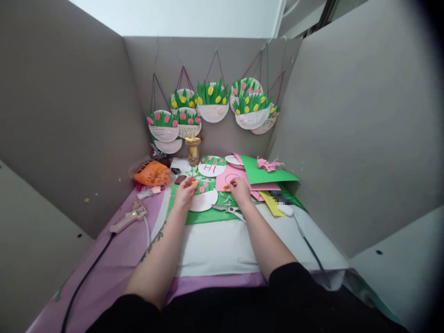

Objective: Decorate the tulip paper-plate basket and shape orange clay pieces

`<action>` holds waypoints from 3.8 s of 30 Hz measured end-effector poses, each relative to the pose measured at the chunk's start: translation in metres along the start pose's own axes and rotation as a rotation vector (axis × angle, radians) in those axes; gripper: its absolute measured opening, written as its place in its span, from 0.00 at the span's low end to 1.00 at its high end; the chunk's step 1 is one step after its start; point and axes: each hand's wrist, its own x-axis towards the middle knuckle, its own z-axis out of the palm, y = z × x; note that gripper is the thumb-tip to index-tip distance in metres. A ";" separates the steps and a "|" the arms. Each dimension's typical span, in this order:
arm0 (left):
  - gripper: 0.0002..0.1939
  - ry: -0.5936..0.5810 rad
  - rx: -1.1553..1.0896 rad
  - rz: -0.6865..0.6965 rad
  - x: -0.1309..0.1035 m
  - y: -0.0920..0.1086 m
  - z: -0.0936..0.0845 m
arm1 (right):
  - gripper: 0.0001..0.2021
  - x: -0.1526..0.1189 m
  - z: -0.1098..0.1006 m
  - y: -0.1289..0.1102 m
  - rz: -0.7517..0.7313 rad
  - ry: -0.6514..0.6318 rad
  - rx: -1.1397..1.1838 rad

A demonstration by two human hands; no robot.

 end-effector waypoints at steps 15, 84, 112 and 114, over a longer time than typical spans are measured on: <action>0.22 -0.129 0.124 -0.078 -0.011 -0.001 0.005 | 0.16 -0.003 0.000 -0.013 -0.130 0.010 0.187; 0.38 -0.322 -0.394 0.042 -0.114 0.044 0.096 | 0.44 -0.063 -0.062 -0.153 -0.775 -0.154 -0.137; 0.36 -0.342 -0.394 -0.051 -0.114 0.059 0.083 | 0.49 -0.061 -0.043 -0.163 -0.561 -0.112 -0.227; 0.37 -0.330 -0.353 -0.093 -0.113 0.061 0.084 | 0.50 -0.063 -0.049 -0.163 -0.633 -0.122 -0.227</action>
